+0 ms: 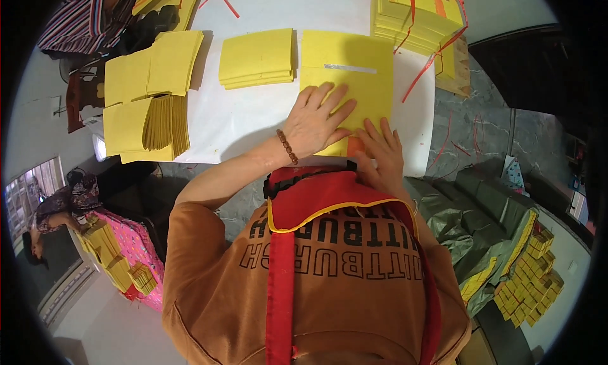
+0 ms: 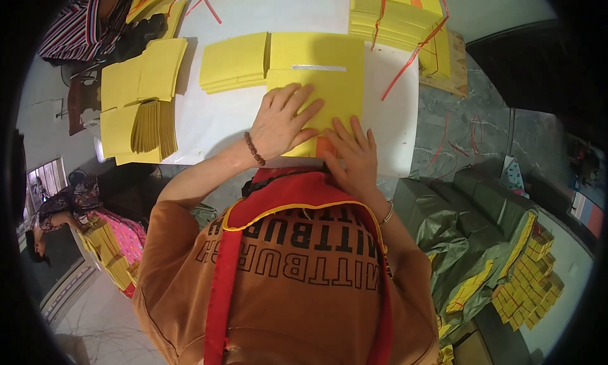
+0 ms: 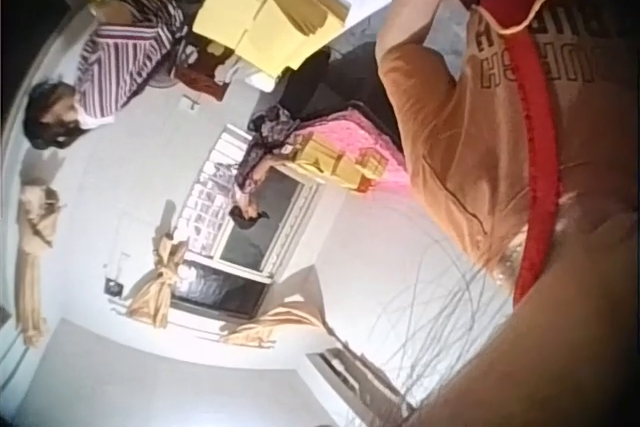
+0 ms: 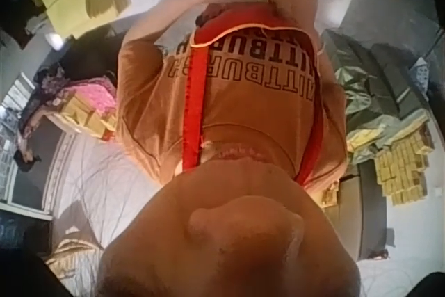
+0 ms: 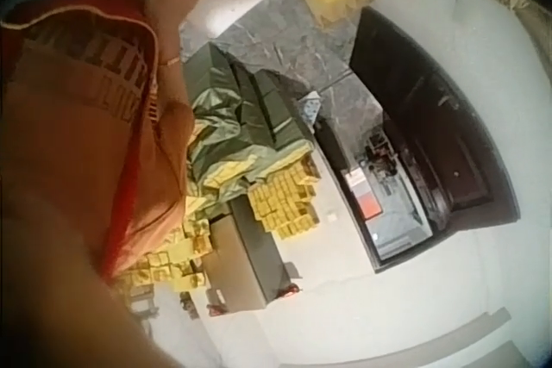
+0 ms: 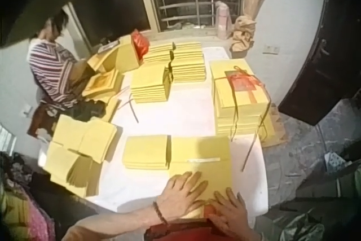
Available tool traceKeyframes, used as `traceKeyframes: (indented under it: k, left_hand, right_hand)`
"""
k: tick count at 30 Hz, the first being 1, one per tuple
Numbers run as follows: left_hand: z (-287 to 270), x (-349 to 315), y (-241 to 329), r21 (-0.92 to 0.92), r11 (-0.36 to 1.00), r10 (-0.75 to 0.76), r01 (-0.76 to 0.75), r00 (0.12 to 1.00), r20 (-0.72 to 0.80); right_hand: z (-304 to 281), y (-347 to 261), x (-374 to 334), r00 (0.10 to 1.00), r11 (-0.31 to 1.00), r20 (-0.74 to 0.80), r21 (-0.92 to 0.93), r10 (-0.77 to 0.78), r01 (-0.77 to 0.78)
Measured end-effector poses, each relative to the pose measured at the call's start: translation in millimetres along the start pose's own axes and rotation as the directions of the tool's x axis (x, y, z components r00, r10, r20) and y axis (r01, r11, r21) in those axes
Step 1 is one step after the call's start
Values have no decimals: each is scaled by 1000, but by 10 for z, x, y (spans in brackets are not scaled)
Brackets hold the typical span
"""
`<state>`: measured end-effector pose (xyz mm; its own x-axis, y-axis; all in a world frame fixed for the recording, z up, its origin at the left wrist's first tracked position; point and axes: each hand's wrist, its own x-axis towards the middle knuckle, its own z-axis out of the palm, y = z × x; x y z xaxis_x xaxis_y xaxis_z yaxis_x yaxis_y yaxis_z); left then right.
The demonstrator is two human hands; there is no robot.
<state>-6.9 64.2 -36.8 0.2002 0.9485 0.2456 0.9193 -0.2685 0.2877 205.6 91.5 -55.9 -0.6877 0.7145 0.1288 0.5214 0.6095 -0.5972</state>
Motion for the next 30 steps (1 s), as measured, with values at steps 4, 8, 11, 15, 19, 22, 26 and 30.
traceKeyframes:
  k: [4, 8, 11, 15, 19, 22, 26, 30]
  left_hand:
    - [-116, 2, 53, 70, 989, 120, -127, 989, 89]
    - [3, 21, 166, 378, 917, 117, -124, 992, 42]
    - [-19, 73, 73, 209, 971, 115, -119, 993, 29]
    - [-348, 71, -269, 147, 979, 166, -139, 966, -196]
    - [-468, -75, -958, 300, 950, 9, 88, 951, -308]
    - [-121, -341, -1589, 378, 909, -79, 173, 965, -252]
    - [142, -493, -1791, 358, 913, -169, 196, 980, -106]
    - [135, -489, -1804, 326, 922, -257, 210, 960, 108]
  right_hand:
    - [-113, 79, 67, 985, 932, -36, 333, 166, -145]
    - [-249, 117, 237, 861, 469, 63, 817, 505, -335]
    - [-300, 105, 296, 850, 420, 48, 854, 524, -308]
    - [-333, 28, 340, 799, 470, -180, 871, 574, -142]
    - [-270, 68, 268, 832, 526, -112, 818, 544, -233]
    - [-166, 96, 253, 861, 495, -63, 838, 504, -228]
    - [-147, 89, 284, 874, 550, -58, 796, 482, -251]
    - [-130, 119, 272, 870, 562, -32, 775, 493, -290]
